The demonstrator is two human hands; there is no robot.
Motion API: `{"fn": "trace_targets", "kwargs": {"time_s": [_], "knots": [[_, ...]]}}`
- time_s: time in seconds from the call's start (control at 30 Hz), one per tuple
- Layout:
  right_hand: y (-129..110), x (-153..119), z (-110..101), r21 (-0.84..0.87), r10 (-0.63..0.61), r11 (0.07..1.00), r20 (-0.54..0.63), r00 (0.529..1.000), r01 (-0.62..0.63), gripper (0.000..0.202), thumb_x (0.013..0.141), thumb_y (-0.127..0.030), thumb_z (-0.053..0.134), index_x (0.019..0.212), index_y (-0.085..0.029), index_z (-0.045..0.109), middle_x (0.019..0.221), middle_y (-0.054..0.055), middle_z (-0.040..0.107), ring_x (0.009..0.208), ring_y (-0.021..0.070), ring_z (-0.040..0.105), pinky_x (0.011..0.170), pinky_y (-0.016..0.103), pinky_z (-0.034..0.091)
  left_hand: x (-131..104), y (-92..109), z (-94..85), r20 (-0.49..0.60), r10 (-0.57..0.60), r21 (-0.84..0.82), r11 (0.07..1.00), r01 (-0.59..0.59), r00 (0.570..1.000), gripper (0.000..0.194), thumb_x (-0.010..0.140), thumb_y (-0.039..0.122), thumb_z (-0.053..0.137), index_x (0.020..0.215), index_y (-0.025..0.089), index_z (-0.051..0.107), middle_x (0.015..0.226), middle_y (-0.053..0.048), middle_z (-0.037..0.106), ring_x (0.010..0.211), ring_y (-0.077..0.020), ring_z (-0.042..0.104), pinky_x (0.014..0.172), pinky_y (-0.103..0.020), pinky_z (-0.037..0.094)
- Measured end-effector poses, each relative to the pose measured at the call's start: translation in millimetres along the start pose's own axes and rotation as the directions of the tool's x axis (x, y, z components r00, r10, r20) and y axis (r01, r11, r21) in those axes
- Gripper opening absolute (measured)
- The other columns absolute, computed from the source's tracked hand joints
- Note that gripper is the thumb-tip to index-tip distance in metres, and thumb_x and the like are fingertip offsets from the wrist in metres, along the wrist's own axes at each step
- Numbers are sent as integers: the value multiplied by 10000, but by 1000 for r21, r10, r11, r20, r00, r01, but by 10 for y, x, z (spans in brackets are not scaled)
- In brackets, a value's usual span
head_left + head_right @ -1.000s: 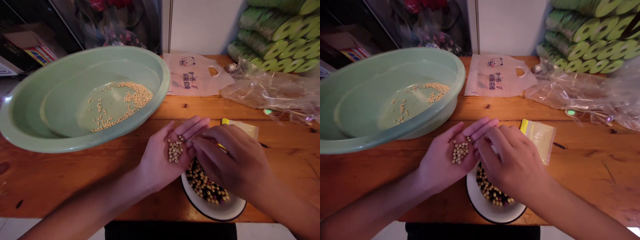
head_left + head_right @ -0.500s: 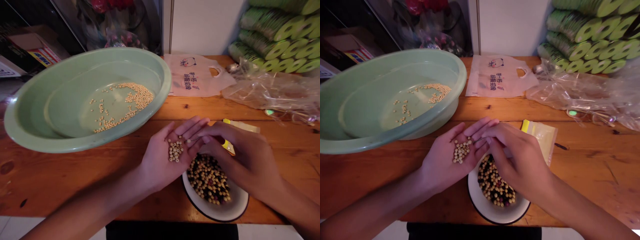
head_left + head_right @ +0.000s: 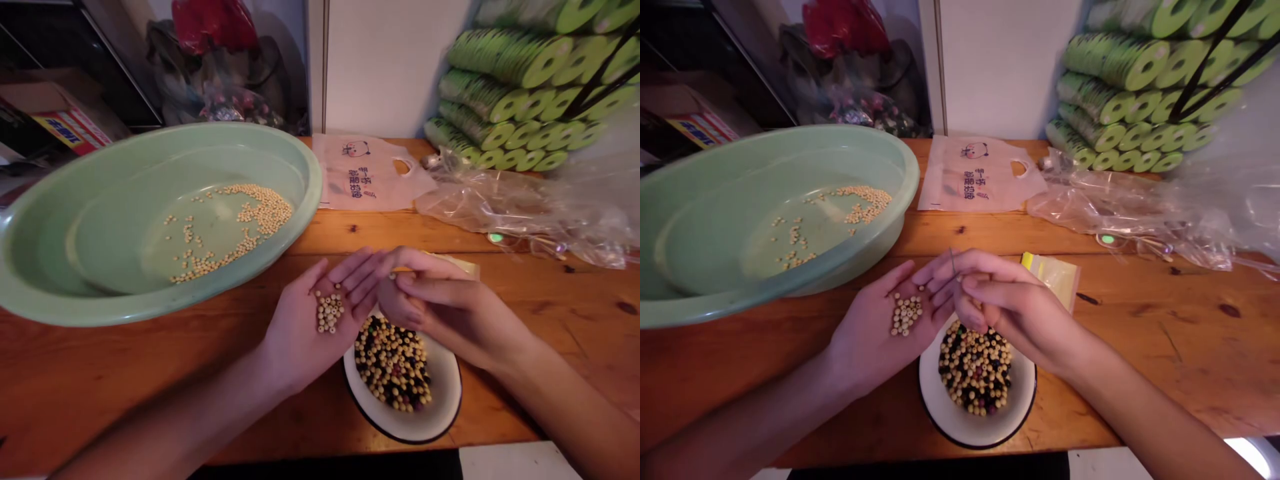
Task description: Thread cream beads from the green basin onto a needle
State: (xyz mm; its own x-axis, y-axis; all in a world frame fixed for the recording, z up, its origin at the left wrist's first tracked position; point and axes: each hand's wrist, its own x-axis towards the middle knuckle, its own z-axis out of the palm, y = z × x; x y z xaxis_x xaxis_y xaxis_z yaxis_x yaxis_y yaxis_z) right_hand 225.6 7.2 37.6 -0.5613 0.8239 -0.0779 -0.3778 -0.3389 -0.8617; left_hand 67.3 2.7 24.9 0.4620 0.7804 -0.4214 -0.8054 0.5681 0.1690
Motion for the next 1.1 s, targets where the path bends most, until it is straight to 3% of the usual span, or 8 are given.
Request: {"fn": "trace_targets", "kwargs": {"time_s": [0.17,0.27,0.37,0.47,0.67,0.87,0.97,1.1], "knots": [[-6,-60,-36,-8,-9,1000,72,997,9,195,903,-149,396,810,-172,567,520,-32,442,483,89,428,513,224,336,-12,13,11,8,-8,-2,1000,8,1000,403,924,226,354,1192,37,589,1082,-132,711,1038,-184,667,949,-276,496],[-64,-89,-56,-264,78,964,242,967,-12,185,937,-186,425,847,-157,585,649,20,601,596,122,572,588,258,443,-23,32,19,-15,-29,7,1000,29,999,439,931,243,341,1257,33,545,1183,-142,670,1135,-188,618,1011,-277,448],[-159,-89,-47,-585,222,809,398,890,60,205,945,-200,457,855,-129,627,921,100,672,890,173,624,816,336,488,-32,39,9,20,-33,43,999,32,999,453,940,270,332,1281,48,531,1270,-135,622,1231,-195,546,1086,-294,371],[-226,-78,-22,-739,222,651,404,887,174,180,924,-142,476,867,-135,647,960,80,667,939,155,611,868,321,490,-37,31,9,5,-22,58,998,22,1000,454,943,275,322,1272,50,539,1237,-133,643,1230,-197,546,1104,-307,345],[-183,-87,12,-870,-43,446,216,976,212,113,877,-153,572,905,-177,679,868,10,713,774,119,665,673,218,545,-33,13,29,2,-23,17,1000,23,1000,451,936,278,337,1258,45,551,1210,-139,655,1195,-188,573,1022,-274,413],[20,-104,33,-933,-358,34,322,876,357,262,883,-83,539,1114,-168,629,1093,54,699,973,138,664,870,240,522,-51,25,18,45,-30,61,998,27,999,459,934,287,328,1259,55,554,1276,-118,621,1184,-163,576,988,-229,411],[78,-111,54,-950,-371,18,283,884,312,291,886,-98,540,1166,-169,574,1038,41,710,868,123,679,783,216,533,-55,24,26,63,-42,85,996,36,997,480,930,303,317,1300,77,521,1350,-101,567,1287,-167,487,1077,-247,334],[97,-100,113,-966,-413,54,208,887,252,116,861,-100,541,933,-172,597,754,-15,670,587,81,600,589,190,480,-51,21,17,73,-41,78,996,36,996,467,928,287,328,1283,71,539,1334,-104,581,1284,-163,490,1112,-248,285]]}}
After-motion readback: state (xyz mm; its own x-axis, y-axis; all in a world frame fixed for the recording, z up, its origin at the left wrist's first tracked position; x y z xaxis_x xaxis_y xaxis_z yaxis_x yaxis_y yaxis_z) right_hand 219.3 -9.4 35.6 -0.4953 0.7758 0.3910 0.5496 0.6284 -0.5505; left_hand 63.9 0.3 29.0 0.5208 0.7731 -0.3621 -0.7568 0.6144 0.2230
